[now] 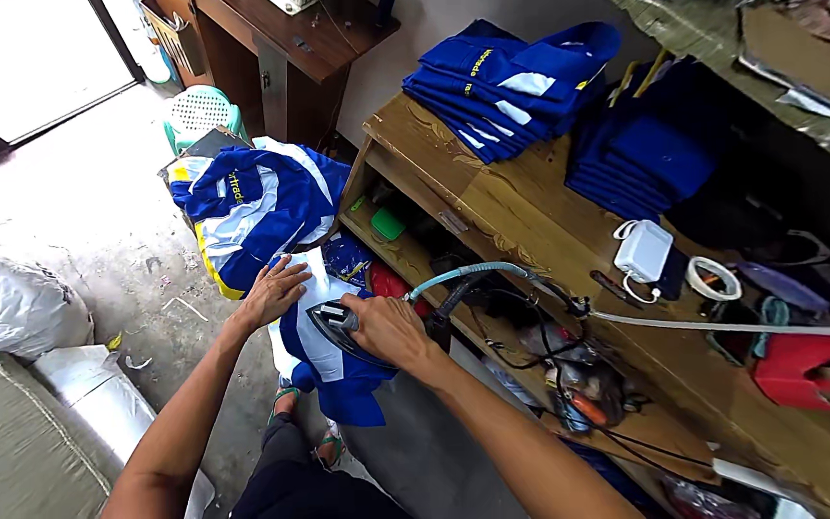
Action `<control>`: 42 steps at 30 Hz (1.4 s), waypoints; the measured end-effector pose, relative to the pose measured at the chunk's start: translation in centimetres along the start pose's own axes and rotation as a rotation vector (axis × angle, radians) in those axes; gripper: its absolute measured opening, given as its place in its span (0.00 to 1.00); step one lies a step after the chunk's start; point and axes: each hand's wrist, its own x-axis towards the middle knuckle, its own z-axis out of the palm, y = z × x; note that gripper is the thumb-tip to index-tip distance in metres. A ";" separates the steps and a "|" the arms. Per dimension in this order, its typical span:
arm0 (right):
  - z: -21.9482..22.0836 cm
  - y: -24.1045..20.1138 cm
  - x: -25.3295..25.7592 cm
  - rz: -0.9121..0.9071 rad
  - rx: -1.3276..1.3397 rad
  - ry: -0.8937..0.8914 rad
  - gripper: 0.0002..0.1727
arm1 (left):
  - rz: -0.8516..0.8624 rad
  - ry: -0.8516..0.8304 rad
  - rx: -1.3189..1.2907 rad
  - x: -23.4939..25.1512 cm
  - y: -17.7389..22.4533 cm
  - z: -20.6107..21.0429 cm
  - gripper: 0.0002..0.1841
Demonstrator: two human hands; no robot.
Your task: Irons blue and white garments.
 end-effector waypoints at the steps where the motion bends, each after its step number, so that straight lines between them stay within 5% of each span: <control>1: 0.1 0.0 -0.3 0.016 0.010 -0.002 0.19 | 0.027 0.070 0.021 -0.4 0.6 0.0 0.25; 3: 0.3 0.5 -0.8 0.065 0.046 0.026 0.20 | 0.070 0.167 0.092 -1.8 2.0 0.2 0.25; 8: -0.3 2.6 -0.2 0.165 0.066 0.073 0.24 | -0.037 0.023 0.028 -5.6 1.1 3.0 0.29; 15: 1.0 0.8 -1.3 -0.031 0.010 -0.006 0.21 | 0.043 -0.025 -0.244 -4.7 -0.8 1.9 0.27; 21: 4.8 -2.5 -7.0 -0.204 0.020 -0.110 0.15 | -0.036 0.343 0.085 -2.1 3.9 2.1 0.20; 26: 5.0 0.4 -10.8 -0.135 0.133 -0.192 0.22 | -0.049 0.169 0.259 1.5 1.8 4.3 0.29; 29: 4.6 2.9 -13.3 0.010 0.211 -0.100 0.25 | -0.042 0.175 0.328 2.5 0.5 3.0 0.29; 32: 3.6 5.5 -14.2 0.161 0.280 0.047 0.26 | -0.001 0.333 0.262 1.0 3.3 3.1 0.27; 36: 1.9 8.5 -13.0 0.219 0.325 0.214 0.35 | 0.211 0.101 0.163 -6.5 11.5 7.2 0.34; 38: 0.2 9.2 -11.7 0.236 0.328 0.243 0.42 | 0.320 0.062 0.250 -9.2 12.3 10.1 0.37; 42: -1.7 9.9 -8.4 0.205 0.288 0.301 0.40 | 0.405 0.135 0.335 -10.7 10.8 12.4 0.17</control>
